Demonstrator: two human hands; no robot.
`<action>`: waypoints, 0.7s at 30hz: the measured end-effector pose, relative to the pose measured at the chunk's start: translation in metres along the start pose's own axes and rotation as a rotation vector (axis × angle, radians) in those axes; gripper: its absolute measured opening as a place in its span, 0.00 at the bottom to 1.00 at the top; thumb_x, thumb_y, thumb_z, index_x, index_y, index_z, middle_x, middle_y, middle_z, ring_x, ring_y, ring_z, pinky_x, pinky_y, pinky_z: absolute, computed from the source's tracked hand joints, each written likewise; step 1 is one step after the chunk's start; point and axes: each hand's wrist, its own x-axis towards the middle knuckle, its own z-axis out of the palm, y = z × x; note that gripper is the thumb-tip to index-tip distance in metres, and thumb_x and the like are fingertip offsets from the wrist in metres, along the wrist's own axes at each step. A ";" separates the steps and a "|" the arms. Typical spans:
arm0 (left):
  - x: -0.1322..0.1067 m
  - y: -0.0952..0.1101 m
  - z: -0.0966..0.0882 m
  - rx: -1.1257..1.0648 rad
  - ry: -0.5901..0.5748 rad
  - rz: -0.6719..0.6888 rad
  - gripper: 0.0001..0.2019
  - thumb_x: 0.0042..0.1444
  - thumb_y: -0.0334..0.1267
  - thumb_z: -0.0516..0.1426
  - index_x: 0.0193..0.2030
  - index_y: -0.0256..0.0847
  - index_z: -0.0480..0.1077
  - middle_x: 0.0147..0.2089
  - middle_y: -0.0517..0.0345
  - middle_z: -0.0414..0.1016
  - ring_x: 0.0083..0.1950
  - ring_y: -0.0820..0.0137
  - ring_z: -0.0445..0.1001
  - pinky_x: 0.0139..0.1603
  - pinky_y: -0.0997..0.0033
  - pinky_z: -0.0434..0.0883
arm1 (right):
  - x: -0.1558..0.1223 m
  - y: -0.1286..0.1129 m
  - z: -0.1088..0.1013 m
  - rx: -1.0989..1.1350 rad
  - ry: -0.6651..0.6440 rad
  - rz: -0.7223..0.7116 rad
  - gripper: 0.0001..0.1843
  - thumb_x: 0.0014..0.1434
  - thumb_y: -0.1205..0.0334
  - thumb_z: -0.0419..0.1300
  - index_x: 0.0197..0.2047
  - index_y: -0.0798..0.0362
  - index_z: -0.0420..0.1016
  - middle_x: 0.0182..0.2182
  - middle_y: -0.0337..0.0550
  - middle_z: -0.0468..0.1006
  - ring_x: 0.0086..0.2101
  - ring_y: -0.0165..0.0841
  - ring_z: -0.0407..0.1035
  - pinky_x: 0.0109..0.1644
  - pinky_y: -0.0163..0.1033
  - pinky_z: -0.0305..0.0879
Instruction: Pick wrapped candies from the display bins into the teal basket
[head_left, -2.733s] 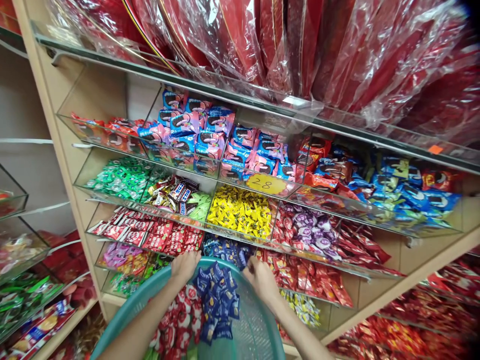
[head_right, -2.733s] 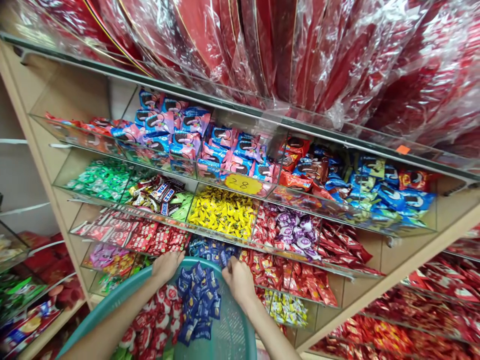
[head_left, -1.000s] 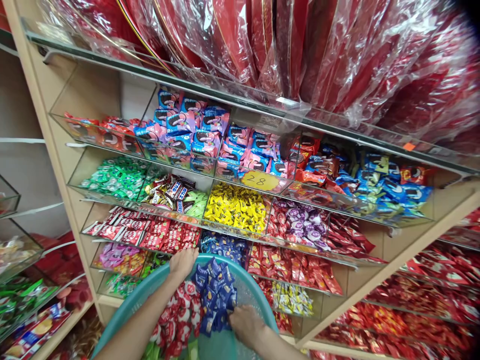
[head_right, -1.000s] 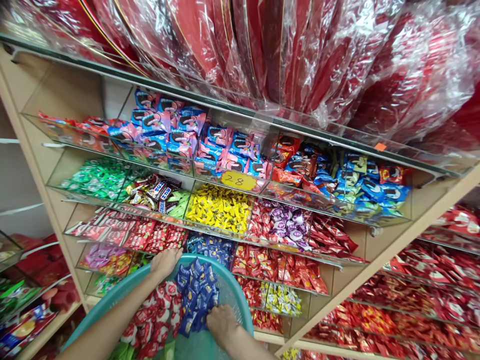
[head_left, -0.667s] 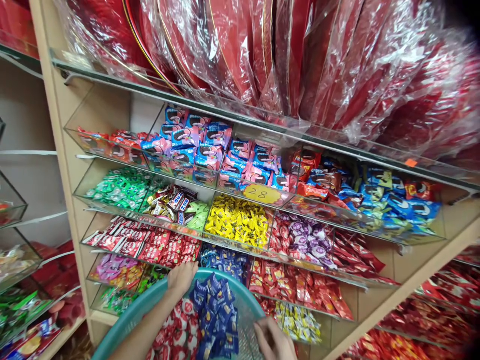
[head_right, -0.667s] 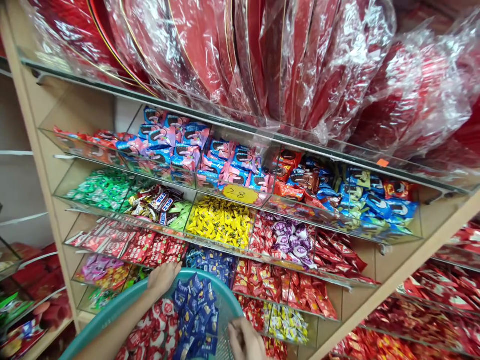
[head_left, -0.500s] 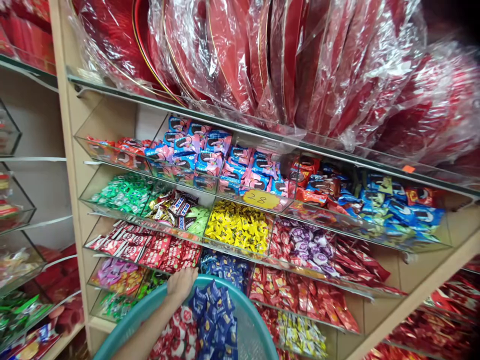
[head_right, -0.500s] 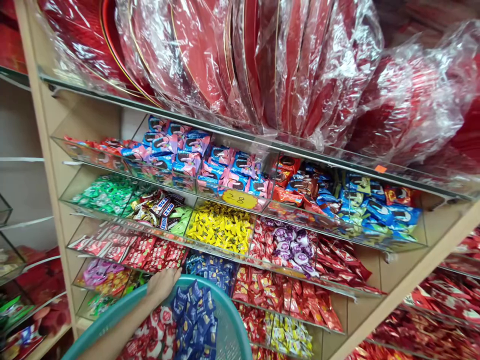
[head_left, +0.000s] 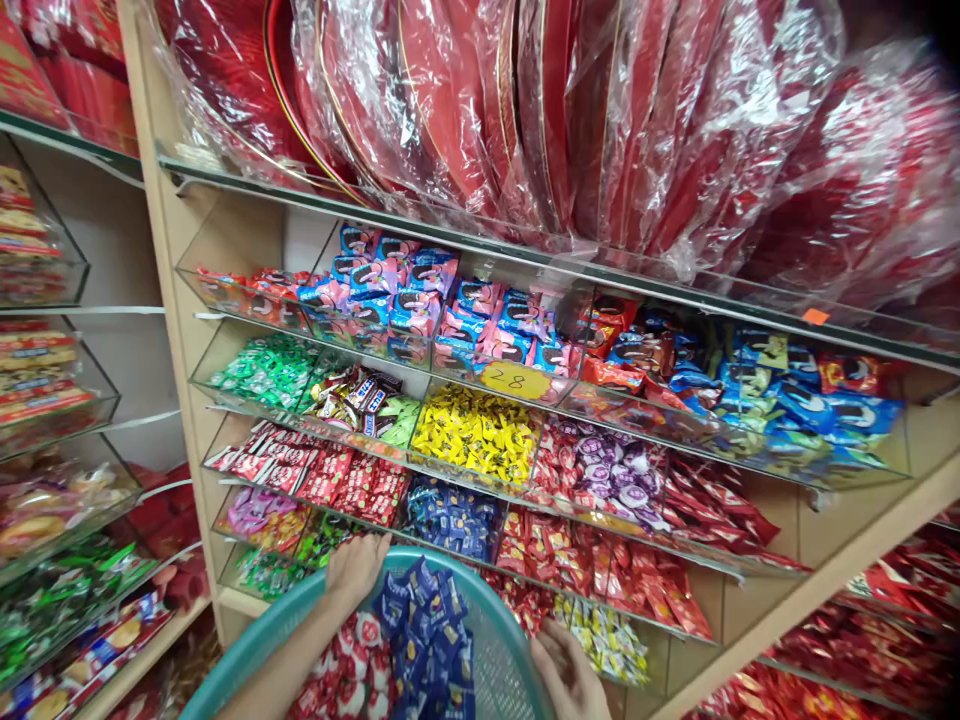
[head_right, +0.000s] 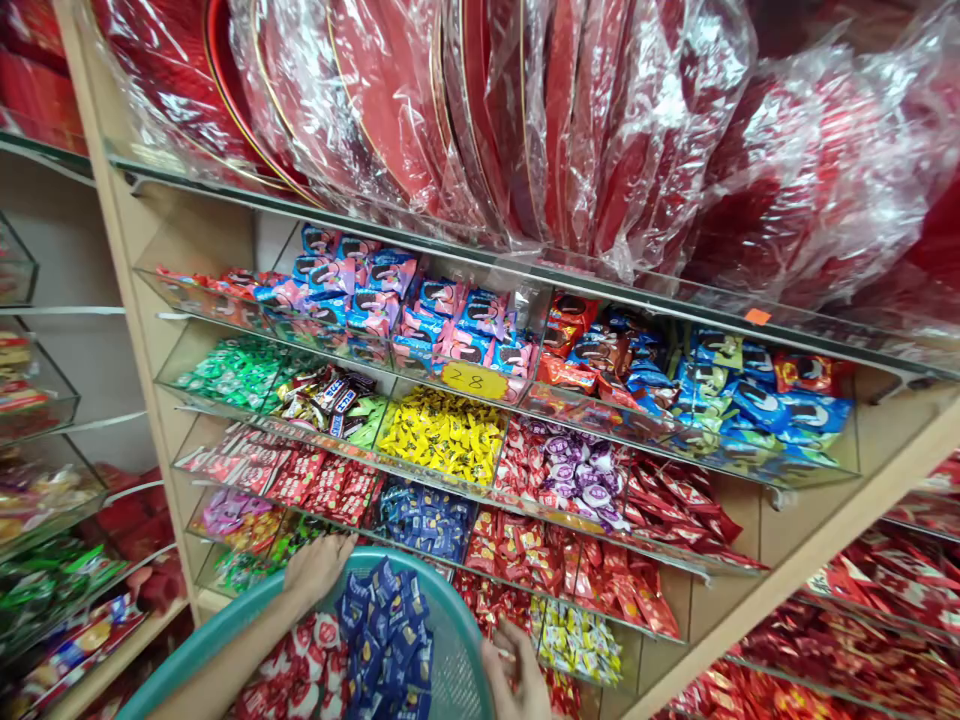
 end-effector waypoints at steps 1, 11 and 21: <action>-0.004 0.000 -0.003 -0.011 -0.011 0.001 0.28 0.56 0.55 0.35 0.32 0.41 0.71 0.36 0.49 0.74 0.41 0.61 0.72 0.40 0.66 0.63 | 0.010 -0.011 0.003 -0.082 -0.162 -0.038 0.30 0.44 0.41 0.55 0.44 0.55 0.68 0.41 0.51 0.74 0.42 0.39 0.68 0.43 0.38 0.65; -0.017 0.008 -0.018 -0.050 -0.070 0.071 0.32 0.54 0.59 0.34 0.31 0.41 0.71 0.36 0.47 0.74 0.41 0.59 0.71 0.39 0.65 0.63 | 0.067 -0.078 0.087 -0.539 -0.582 -0.054 0.32 0.56 0.41 0.37 0.31 0.55 0.73 0.31 0.46 0.76 0.34 0.35 0.69 0.36 0.35 0.58; -0.013 -0.013 0.011 -0.076 -0.140 0.199 0.30 0.54 0.57 0.35 0.35 0.41 0.71 0.38 0.47 0.74 0.42 0.60 0.72 0.40 0.66 0.64 | 0.019 -0.036 0.103 -0.712 -0.336 -0.059 0.34 0.56 0.38 0.30 0.40 0.50 0.70 0.35 0.46 0.76 0.39 0.37 0.69 0.39 0.37 0.58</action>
